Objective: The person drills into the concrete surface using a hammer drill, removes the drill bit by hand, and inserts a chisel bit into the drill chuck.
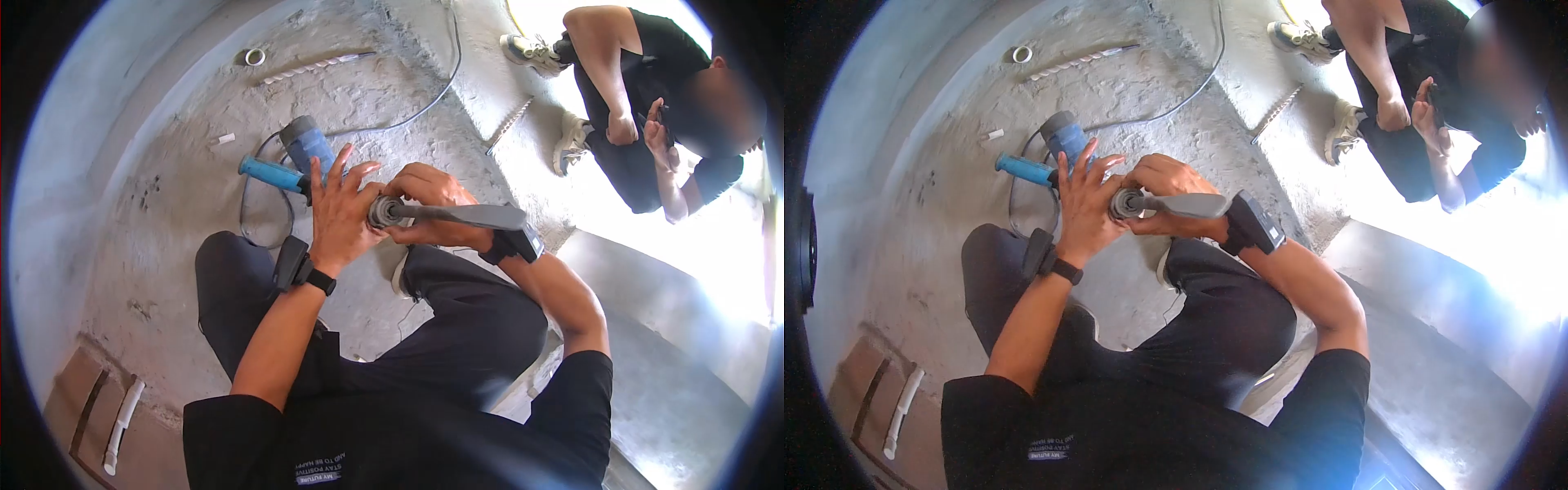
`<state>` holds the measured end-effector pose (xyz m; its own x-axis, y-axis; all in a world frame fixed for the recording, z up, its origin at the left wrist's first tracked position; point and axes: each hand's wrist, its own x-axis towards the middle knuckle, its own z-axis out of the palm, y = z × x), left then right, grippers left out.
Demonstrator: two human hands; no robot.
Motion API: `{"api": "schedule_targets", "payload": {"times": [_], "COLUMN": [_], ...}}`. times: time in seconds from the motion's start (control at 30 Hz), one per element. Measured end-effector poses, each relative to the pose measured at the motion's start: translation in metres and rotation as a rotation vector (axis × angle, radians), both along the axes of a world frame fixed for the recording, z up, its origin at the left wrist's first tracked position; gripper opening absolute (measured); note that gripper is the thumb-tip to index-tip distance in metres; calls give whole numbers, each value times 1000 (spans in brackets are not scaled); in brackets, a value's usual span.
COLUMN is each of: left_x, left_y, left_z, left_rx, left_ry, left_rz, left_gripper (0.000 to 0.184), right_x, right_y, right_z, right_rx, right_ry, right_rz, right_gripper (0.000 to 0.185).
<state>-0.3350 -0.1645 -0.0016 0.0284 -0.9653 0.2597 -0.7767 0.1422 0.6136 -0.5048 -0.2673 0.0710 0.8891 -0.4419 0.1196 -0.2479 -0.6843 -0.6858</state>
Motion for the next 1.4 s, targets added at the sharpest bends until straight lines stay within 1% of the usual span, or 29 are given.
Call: {"api": "schedule_targets", "payload": {"times": [0.07,0.17,0.3,0.37,0.4,0.47,0.5,0.53,0.6,0.63,0.7,0.73,0.8,0.83,0.93,1.0,1.07,1.2,1.27,1.3,1.37,1.4], "left_x": [-1,-3,1,0,-1,-5,-6,-7,-9,-10,-9,-10,-14,-16,-16,-16,-13,-11,-11,-9,-12,-13], "left_y": [-1,-3,-1,-4,-5,-1,-2,-1,1,-2,-4,-6,-5,-4,-4,-2,-2,2,0,-5,-1,-1], "left_z": [-1,1,1,4,4,4,6,8,13,14,15,16,14,12,12,12,13,11,5,9,16,16], "left_rx": [-9,-5,-7,-18,-28,-37,-45,-30,-3,-14,-21,-22,-20,-19,-15,0,-12,2,-27,-43,-5,-3], "left_ry": [-11,-5,-35,-31,-30,41,42,44,54,66,79,80,96,91,95,100,97,101,84,74,90,87], "left_rz": [-4,0,-11,2,-5,-8,-13,-6,2,11,36,33,22,22,19,25,43,44,35,44,57,59], "left_gripper": [44,44,43,41,41,40,40,38,36,36,37,38,40,38,37,37,37,41,41,41,41,41], "right_x": [-1,-4,-3,-5,-7,-15,-20,-22,-23,-26,-33,-32,-33,-32,-33,-33,-30,-29,-26,-25,-31,-31], "right_y": [-2,1,3,2,0,0,-1,0,5,6,13,16,22,24,26,29,32,29,25,21,28,30], "right_z": [1,2,-1,3,7,14,16,16,20,27,47,54,69,74,79,83,85,65,60,62,64,67], "right_rx": [41,-14,-12,-16,-26,-34,17,14,67,64,45,46,108,116,96,95,135,161,196,182,254,256], "right_ry": [73,11,-10,38,39,14,77,80,57,59,36,40,-35,-7,-4,17,19,-19,41,30,-75,-77], "right_rz": [-22,-47,-44,-54,-61,-88,-87,-92,-122,-116,-89,-77,-259,-338,-337,-318,-375,-340,-281,-270,-369,-366], "right_gripper": [42,42,41,51,51,67,78,78,72,72,59,59,39,26,21,22,21,21,22,22,23,23]}}
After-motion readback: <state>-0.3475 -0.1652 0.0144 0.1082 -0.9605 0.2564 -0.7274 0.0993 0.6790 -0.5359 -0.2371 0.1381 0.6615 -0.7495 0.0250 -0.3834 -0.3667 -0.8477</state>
